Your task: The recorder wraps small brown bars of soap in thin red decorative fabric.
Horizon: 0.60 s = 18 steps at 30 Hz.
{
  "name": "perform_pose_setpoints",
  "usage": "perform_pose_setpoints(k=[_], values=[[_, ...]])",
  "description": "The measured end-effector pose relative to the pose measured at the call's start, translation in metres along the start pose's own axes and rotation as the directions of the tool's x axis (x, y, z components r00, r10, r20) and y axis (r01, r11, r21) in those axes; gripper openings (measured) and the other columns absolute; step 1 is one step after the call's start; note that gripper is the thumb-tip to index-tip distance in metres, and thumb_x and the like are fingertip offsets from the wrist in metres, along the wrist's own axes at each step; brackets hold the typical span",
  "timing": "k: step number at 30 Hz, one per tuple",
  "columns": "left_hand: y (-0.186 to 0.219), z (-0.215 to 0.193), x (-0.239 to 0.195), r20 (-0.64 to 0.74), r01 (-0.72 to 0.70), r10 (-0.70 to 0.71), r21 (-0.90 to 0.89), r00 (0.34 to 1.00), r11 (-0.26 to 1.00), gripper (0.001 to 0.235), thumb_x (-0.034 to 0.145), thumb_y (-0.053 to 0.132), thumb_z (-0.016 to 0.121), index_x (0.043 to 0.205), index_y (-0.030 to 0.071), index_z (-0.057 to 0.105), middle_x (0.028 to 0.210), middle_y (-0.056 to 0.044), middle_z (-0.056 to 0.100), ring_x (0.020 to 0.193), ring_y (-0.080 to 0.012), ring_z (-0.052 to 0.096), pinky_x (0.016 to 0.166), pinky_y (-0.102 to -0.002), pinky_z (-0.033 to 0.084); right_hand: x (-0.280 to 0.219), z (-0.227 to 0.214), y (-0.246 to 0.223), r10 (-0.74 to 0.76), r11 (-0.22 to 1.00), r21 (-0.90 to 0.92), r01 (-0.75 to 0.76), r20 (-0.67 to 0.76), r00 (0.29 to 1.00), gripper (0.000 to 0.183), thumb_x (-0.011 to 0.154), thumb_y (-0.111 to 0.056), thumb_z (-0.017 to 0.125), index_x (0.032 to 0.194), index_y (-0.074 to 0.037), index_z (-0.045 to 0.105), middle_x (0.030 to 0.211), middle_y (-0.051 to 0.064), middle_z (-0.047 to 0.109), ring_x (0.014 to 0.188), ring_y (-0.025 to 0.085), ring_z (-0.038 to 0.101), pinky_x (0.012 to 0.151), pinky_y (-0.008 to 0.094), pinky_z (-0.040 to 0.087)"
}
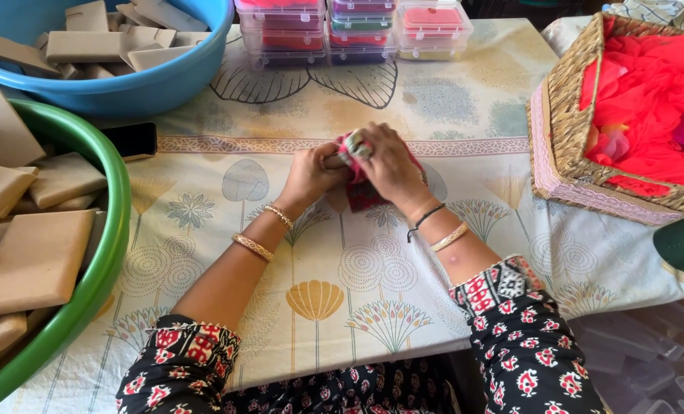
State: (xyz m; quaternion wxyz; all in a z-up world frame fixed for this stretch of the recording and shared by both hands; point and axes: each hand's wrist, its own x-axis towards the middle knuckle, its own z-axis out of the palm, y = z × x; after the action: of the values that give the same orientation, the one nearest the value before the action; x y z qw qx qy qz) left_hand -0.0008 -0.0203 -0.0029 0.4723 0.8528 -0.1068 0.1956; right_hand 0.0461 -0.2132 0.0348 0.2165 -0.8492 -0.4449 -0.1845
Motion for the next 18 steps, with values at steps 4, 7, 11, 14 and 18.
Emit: perform_pose_setpoints(k=[4, 7, 11, 14, 18], values=[[0.005, -0.002, -0.002, -0.006, 0.017, -0.017, -0.006, 1.000, 1.000, 0.032, 0.080, 0.016, 0.087, 0.106, 0.003, 0.074, 0.091, -0.010, 0.078, 0.074, -0.0144, 0.076, 0.072, -0.028, 0.064, -0.010, 0.008, 0.042, 0.178, 0.955, 0.253, -0.153, -0.080, 0.981, 0.038, 0.113, -0.038, 0.037, 0.112, -0.008, 0.060, 0.107, 0.008, 0.063, 0.101, 0.023, 0.062, 0.097, 0.037, 0.054], [0.004, -0.003, 0.004, -0.013, 0.104, -0.105, -0.058, 0.994, 0.993, 0.035, 0.081, 0.016, 0.085, 0.110, 0.002, 0.073, 0.095, -0.011, 0.078, 0.076, -0.0157, 0.076, 0.072, -0.028, 0.064, -0.016, 0.024, 0.079, 0.447, 0.738, 0.546, -0.397, 0.046, 0.893, 0.044, 0.111, -0.041, 0.036, 0.115, -0.007, 0.063, 0.098, 0.010, 0.065, 0.084, 0.023, 0.064, 0.081, 0.039, 0.057], [0.006, 0.000, 0.005, -0.004, 0.263, -0.301, -0.474, 0.954, 0.840, 0.041, 0.081, 0.017, 0.084, 0.117, 0.002, 0.071, 0.101, -0.012, 0.077, 0.082, -0.0155, 0.075, 0.073, -0.028, 0.066, -0.017, 0.055, 0.089, 0.476, -0.069, 0.970, -0.234, 0.238, 0.846, 0.048, 0.114, -0.046, 0.044, 0.126, -0.002, 0.060, 0.110, 0.010, 0.066, 0.097, 0.023, 0.065, 0.092, 0.041, 0.057], [0.015, 0.004, -0.003, -0.075, 0.149, -0.254, -0.639, 0.964, 0.755, 0.041, 0.083, 0.016, 0.085, 0.117, -0.003, 0.070, 0.103, -0.014, 0.076, 0.086, -0.0142, 0.073, 0.076, -0.028, 0.064, -0.008, 0.042, 0.040, 0.465, -0.398, 0.900, -0.176, 0.364, 0.807, 0.051, 0.104, -0.047, 0.045, 0.137, -0.010, 0.056, 0.127, 0.005, 0.067, 0.115, 0.020, 0.065, 0.102, 0.040, 0.056], [0.037, 0.004, -0.008, -0.167, 0.097, -0.208, -0.507, 0.964, 0.857, 0.039, 0.085, 0.018, 0.084, 0.114, -0.004, 0.072, 0.099, -0.015, 0.077, 0.083, -0.0145, 0.072, 0.073, -0.029, 0.062, -0.009, 0.033, 0.026, 0.433, -0.483, 0.860, -0.163, 0.397, 0.809, 0.058, 0.103, -0.053, 0.039, 0.138, -0.010, 0.054, 0.129, 0.008, 0.065, 0.121, 0.025, 0.062, 0.103, 0.045, 0.056]])
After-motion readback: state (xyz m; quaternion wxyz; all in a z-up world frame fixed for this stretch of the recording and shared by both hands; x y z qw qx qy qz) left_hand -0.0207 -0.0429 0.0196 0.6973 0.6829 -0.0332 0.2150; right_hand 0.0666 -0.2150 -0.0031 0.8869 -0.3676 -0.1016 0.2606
